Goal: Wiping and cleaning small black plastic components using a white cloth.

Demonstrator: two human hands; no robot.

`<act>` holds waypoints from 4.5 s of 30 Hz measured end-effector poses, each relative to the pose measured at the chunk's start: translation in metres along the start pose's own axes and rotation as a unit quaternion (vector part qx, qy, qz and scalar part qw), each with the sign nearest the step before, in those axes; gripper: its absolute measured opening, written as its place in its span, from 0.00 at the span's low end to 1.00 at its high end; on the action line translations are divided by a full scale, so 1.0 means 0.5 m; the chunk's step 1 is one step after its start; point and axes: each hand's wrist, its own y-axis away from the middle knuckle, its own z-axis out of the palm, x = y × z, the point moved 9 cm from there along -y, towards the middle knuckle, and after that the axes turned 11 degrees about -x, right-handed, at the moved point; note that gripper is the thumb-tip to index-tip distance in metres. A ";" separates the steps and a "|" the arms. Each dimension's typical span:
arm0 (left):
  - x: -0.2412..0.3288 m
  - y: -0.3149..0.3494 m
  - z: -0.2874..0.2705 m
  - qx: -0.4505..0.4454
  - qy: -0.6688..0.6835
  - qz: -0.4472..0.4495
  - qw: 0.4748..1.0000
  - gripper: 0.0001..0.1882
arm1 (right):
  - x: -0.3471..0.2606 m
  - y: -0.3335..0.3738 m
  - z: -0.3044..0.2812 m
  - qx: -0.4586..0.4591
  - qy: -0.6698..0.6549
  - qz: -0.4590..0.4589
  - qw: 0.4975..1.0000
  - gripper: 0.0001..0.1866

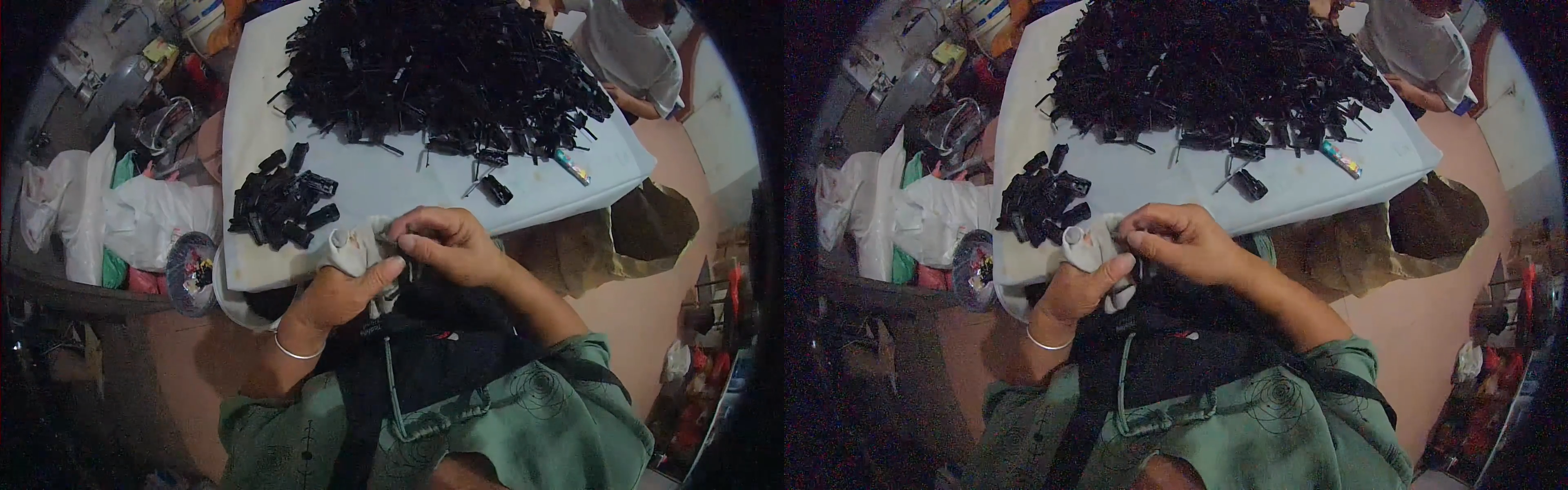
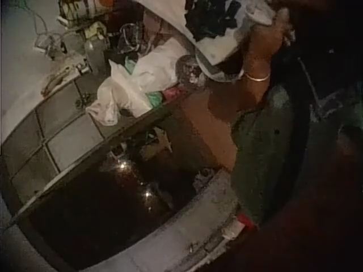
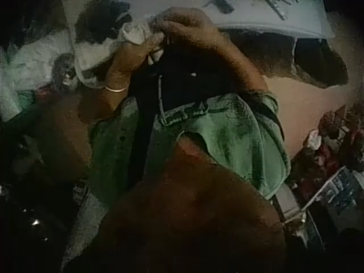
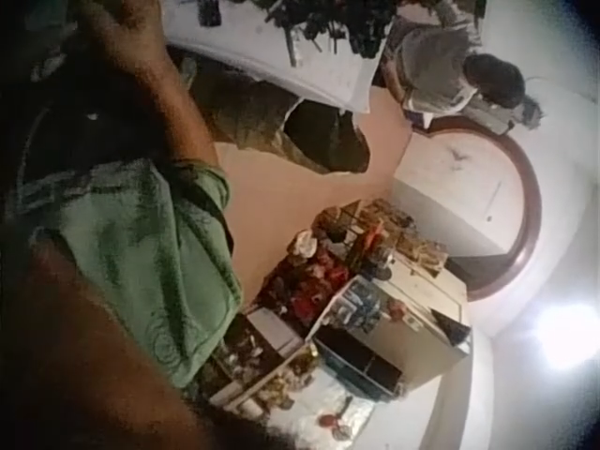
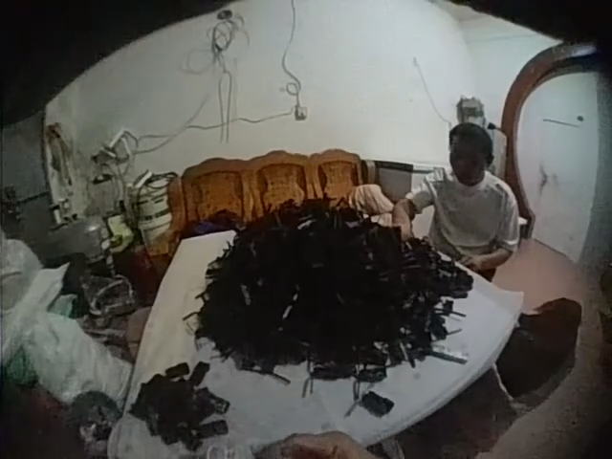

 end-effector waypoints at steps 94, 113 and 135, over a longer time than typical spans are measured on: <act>0.003 0.014 0.082 -0.003 -0.717 0.110 0.689 0.10 | 0.037 0.024 0.006 0.048 0.239 -0.010 0.970 0.16; 0.036 -0.024 -0.023 0.071 -0.595 -0.112 0.793 0.17 | -0.040 0.077 -0.042 0.141 0.408 -0.065 0.900 0.08; -0.056 -0.035 0.033 0.010 -0.072 -0.178 0.981 0.15 | -0.024 0.073 -0.047 0.121 0.230 0.039 0.965 0.10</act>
